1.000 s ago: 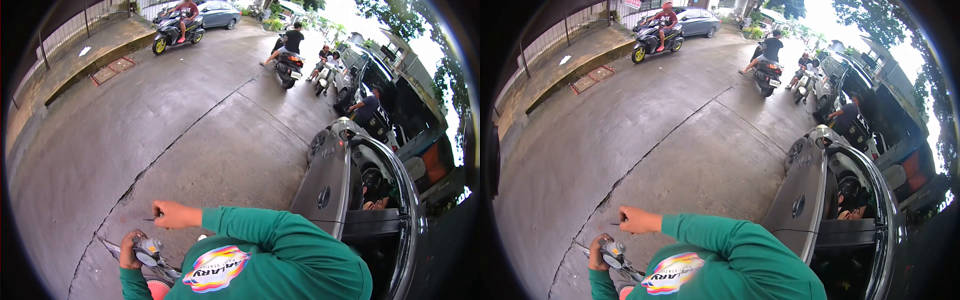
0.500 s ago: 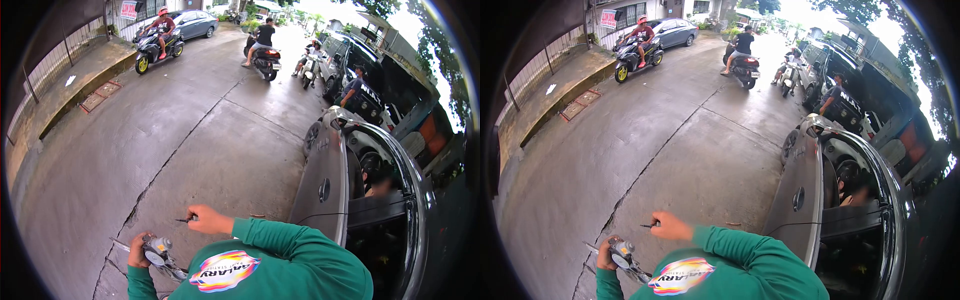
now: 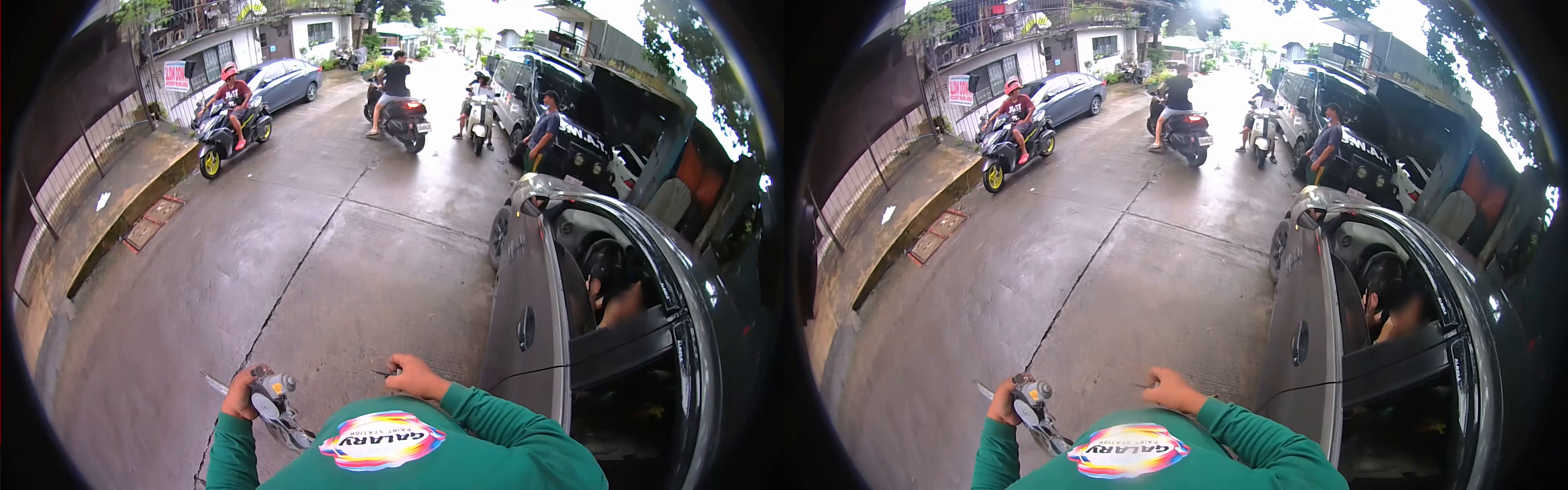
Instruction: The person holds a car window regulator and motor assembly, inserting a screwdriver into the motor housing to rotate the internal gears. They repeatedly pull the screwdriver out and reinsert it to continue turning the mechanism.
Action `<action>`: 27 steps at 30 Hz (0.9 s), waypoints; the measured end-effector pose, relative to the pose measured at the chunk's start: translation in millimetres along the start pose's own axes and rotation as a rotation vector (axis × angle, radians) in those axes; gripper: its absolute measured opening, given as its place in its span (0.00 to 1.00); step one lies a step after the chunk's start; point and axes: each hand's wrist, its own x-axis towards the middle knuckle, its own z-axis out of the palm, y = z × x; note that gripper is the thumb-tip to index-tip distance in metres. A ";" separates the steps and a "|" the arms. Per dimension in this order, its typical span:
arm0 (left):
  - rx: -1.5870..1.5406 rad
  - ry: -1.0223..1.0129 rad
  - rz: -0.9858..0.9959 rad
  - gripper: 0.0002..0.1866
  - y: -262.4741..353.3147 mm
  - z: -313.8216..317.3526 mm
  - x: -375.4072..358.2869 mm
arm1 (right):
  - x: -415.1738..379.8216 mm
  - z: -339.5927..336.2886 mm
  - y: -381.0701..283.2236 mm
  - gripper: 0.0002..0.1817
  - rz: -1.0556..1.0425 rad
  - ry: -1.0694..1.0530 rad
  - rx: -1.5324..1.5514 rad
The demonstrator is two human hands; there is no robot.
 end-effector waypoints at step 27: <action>0.790 -1.364 -0.871 0.15 -114.7 327.3 302.1 | -119.3 8.3 -42.1 0.10 -0.087 1.153 1.064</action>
